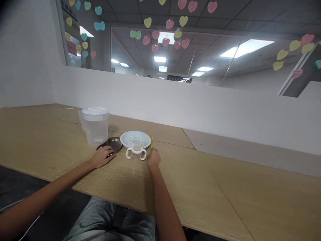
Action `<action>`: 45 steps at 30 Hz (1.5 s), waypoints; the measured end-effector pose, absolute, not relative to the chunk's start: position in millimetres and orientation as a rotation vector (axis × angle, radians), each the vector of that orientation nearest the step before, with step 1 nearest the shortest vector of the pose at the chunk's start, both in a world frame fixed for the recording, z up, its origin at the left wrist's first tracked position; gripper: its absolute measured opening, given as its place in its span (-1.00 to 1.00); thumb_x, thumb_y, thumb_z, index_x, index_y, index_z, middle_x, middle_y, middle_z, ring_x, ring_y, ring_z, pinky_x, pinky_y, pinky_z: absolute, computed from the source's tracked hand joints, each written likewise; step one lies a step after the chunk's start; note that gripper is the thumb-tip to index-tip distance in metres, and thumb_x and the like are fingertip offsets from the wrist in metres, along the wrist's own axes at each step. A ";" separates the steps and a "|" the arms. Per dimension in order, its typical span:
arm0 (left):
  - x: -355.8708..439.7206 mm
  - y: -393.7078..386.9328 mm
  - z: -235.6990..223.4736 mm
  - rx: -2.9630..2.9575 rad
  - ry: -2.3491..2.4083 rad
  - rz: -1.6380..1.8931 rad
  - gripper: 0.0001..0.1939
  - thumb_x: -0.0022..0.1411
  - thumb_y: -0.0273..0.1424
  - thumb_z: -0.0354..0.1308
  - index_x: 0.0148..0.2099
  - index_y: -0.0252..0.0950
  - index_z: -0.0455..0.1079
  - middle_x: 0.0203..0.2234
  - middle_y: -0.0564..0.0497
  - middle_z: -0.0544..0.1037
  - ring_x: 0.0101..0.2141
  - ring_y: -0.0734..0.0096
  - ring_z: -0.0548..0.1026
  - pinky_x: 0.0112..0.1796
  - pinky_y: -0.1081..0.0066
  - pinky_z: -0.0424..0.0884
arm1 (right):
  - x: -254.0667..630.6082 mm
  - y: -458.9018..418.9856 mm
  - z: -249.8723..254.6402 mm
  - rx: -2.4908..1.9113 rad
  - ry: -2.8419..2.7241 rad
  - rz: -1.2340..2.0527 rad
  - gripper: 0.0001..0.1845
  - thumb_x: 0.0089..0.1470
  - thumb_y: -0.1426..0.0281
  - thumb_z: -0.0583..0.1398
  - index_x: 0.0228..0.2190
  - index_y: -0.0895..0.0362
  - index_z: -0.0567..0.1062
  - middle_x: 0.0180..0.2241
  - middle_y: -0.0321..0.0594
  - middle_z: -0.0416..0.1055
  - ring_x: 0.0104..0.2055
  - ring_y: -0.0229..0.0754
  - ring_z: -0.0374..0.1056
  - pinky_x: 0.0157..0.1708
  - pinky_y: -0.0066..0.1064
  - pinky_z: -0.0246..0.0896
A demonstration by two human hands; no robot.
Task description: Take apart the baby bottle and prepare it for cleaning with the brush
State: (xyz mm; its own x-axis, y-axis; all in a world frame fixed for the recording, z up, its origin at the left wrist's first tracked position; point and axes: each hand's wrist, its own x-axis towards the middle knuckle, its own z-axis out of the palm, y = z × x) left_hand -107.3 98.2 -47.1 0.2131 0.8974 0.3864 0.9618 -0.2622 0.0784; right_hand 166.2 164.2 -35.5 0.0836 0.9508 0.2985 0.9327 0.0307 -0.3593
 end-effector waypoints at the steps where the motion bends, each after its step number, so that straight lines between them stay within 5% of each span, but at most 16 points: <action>1: -103.7 100.5 -47.0 -2.295 -1.781 -0.514 -0.61 0.26 -0.19 -0.14 -0.12 -0.27 0.43 -0.21 -0.13 0.45 -0.15 0.16 0.38 -0.10 0.18 0.28 | 166.0 163.7 -34.9 -1.905 -1.856 0.051 -0.62 0.07 0.56 -0.02 -0.06 0.20 0.36 -0.13 -0.06 0.36 -0.16 -0.15 0.35 -0.34 -0.46 0.08; 12: -84.0 112.7 -46.0 -2.234 -1.803 -0.446 -0.61 0.26 -0.28 -0.14 -0.10 -0.39 0.42 -0.21 -0.24 0.45 -0.15 0.10 0.40 -0.09 0.18 0.31 | 164.2 161.8 -32.3 -1.911 -1.858 0.077 -0.64 0.09 0.53 0.00 -0.07 0.19 0.36 -0.13 -0.05 0.36 -0.14 -0.16 0.35 -0.31 -0.47 0.11; 27: -99.8 92.3 -44.7 -2.233 -1.843 -0.503 -0.64 0.26 -0.37 -0.16 -0.13 -0.29 0.46 -0.17 -0.11 0.49 -0.08 0.15 0.37 -0.03 0.13 0.25 | 163.2 163.0 -33.3 -1.927 -1.862 0.057 -0.67 0.11 0.49 0.00 -0.09 0.17 0.37 -0.13 -0.08 0.37 -0.14 -0.16 0.35 -0.30 -0.48 0.14; 33: -147.0 63.8 -51.1 -2.200 -1.811 -0.592 -0.65 0.24 -0.35 -0.12 -0.06 -0.13 0.45 0.16 -0.07 0.20 0.13 0.12 0.19 0.08 0.06 0.17 | 162.6 161.8 -31.8 -1.928 -1.862 0.070 -0.65 0.07 0.54 0.00 -0.10 0.20 0.38 -0.13 -0.07 0.37 -0.14 -0.15 0.35 -0.30 -0.47 0.15; 39: -196.1 47.2 -53.8 -2.196 -1.835 -0.624 -0.64 0.25 -0.22 -0.13 -0.05 -0.04 0.43 0.21 0.01 0.09 0.15 0.10 0.15 0.09 0.00 0.15 | 161.8 160.6 -30.0 -1.924 -1.854 0.087 -0.63 0.08 0.54 -0.01 -0.07 0.19 0.36 -0.11 -0.06 0.36 -0.12 -0.14 0.35 -0.28 -0.46 0.15; 45: -208.8 59.2 -51.8 -1.876 -2.209 -1.031 -0.47 0.15 -0.15 -0.07 0.09 -0.29 0.28 0.11 -0.18 0.22 -0.15 0.22 0.44 -0.02 0.17 0.33 | 162.9 162.9 -32.8 -1.923 -1.866 0.067 -0.64 0.08 0.53 -0.01 -0.08 0.19 0.37 -0.12 -0.06 0.36 -0.14 -0.13 0.35 -0.30 -0.45 0.15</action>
State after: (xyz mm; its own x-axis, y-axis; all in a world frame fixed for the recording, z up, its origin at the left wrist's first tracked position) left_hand -208.8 59.2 -51.8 -0.2547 0.8531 0.4554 0.8969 0.0322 0.4411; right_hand 162.9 162.9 -32.8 0.0799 0.9578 0.2760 0.9356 0.0235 -0.3523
